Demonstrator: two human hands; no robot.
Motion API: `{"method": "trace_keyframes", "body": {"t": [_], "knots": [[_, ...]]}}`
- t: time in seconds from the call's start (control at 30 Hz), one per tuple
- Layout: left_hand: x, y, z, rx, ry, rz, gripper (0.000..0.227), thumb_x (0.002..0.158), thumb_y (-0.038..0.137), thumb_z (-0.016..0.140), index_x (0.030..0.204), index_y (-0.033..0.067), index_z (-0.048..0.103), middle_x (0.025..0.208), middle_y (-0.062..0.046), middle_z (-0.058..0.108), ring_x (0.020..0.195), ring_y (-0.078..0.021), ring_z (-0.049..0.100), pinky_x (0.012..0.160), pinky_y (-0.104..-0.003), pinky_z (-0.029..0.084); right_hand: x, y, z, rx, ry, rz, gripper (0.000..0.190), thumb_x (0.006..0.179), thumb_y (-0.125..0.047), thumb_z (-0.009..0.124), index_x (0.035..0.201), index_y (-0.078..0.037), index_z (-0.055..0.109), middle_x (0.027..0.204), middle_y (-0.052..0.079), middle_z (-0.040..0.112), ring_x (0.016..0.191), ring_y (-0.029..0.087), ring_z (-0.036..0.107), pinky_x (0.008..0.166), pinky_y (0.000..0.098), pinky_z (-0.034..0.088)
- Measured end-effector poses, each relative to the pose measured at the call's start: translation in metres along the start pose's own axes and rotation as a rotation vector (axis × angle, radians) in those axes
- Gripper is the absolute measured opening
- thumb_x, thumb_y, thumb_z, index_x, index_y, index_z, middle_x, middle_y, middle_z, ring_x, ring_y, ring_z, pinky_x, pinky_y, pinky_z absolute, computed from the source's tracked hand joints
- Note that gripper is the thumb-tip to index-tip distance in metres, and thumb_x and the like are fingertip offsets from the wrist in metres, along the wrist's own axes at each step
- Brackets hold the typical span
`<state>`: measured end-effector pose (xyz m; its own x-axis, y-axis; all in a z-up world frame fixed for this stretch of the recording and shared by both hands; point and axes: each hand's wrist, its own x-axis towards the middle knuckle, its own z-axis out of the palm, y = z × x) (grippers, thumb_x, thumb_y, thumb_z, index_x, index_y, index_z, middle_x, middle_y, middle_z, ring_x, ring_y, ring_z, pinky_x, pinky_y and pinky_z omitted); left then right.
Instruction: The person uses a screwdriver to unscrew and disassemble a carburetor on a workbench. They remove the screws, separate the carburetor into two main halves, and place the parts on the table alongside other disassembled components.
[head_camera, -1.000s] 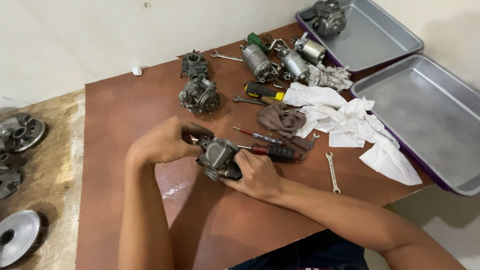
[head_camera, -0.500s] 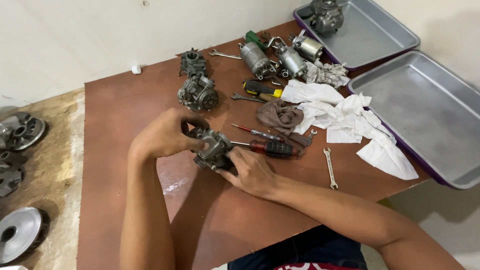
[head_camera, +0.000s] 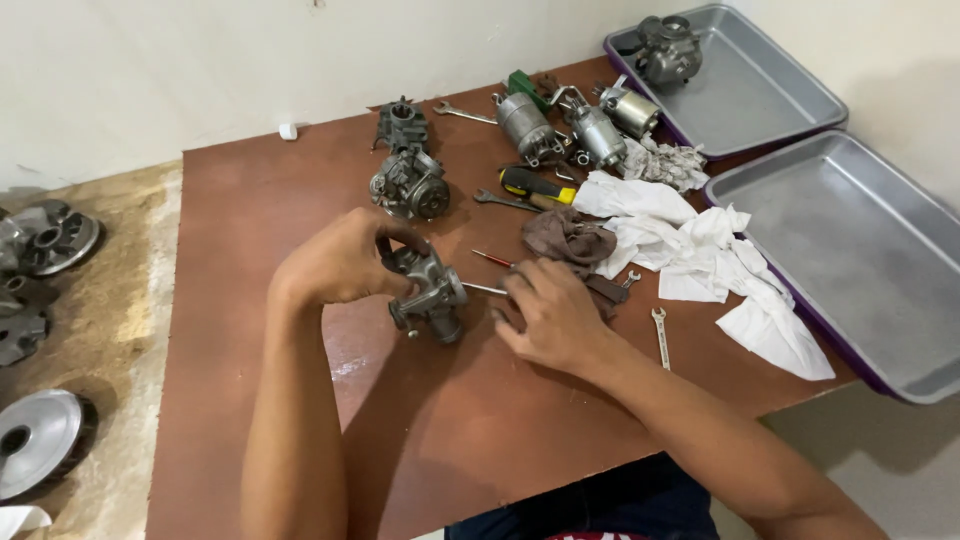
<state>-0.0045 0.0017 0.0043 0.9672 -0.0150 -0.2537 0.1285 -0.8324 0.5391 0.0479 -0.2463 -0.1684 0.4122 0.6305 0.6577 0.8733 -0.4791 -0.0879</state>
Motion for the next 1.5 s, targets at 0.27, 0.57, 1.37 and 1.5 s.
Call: {"method": "trace_keyframes", "body": {"t": [0.27,0.57,1.37,1.5], "knots": [[0.005,-0.010,-0.001,-0.040,-0.006,-0.058,0.056,0.058,0.017,0.083,0.114,0.0171,0.081,0.108,-0.009,0.079,0.084,-0.0275,0.075,0.080,-0.042,0.058,0.005,0.005,-0.019,-0.126,-0.507,0.121,0.053,0.074,-0.030,0.073,0.120,-0.005,0.067,0.110,0.019,0.063,0.102,0.039,0.058,0.079,0.0497,0.046],[0.018,-0.018,0.003,-0.034,-0.022,-0.088,0.080,0.057,0.023,0.088,0.134,0.0174,0.069,0.119,-0.013,0.075,0.106,-0.0361,0.073,0.091,-0.050,0.057,0.006,0.012,-0.018,-0.015,-0.460,0.127,0.043,0.081,-0.016,0.066,0.121,-0.002,0.066,0.102,0.021,0.066,0.102,0.040,0.058,0.081,0.0470,0.046],[-0.013,-0.005,0.021,0.234,0.250,0.135,0.085,0.045,0.028,0.093,0.125,0.0086,0.071,0.113,-0.016,0.068,0.110,-0.0413,0.065,0.094,-0.048,0.053,0.001,0.017,-0.011,0.040,-0.416,0.145,0.044,0.081,-0.016,0.067,0.121,0.002,0.069,0.099,0.022,0.068,0.100,0.038,0.058,0.080,0.0468,0.046],[-0.004,-0.028,0.025,0.407,0.384,0.161,0.088,0.045,0.035,0.095,0.125,0.0072,0.070,0.113,-0.018,0.065,0.107,-0.0425,0.062,0.095,-0.048,0.052,0.001,0.016,-0.012,0.044,-0.422,0.173,0.045,0.080,-0.017,0.067,0.120,0.003,0.069,0.097,0.022,0.068,0.100,0.038,0.059,0.079,0.0470,0.047]]}}
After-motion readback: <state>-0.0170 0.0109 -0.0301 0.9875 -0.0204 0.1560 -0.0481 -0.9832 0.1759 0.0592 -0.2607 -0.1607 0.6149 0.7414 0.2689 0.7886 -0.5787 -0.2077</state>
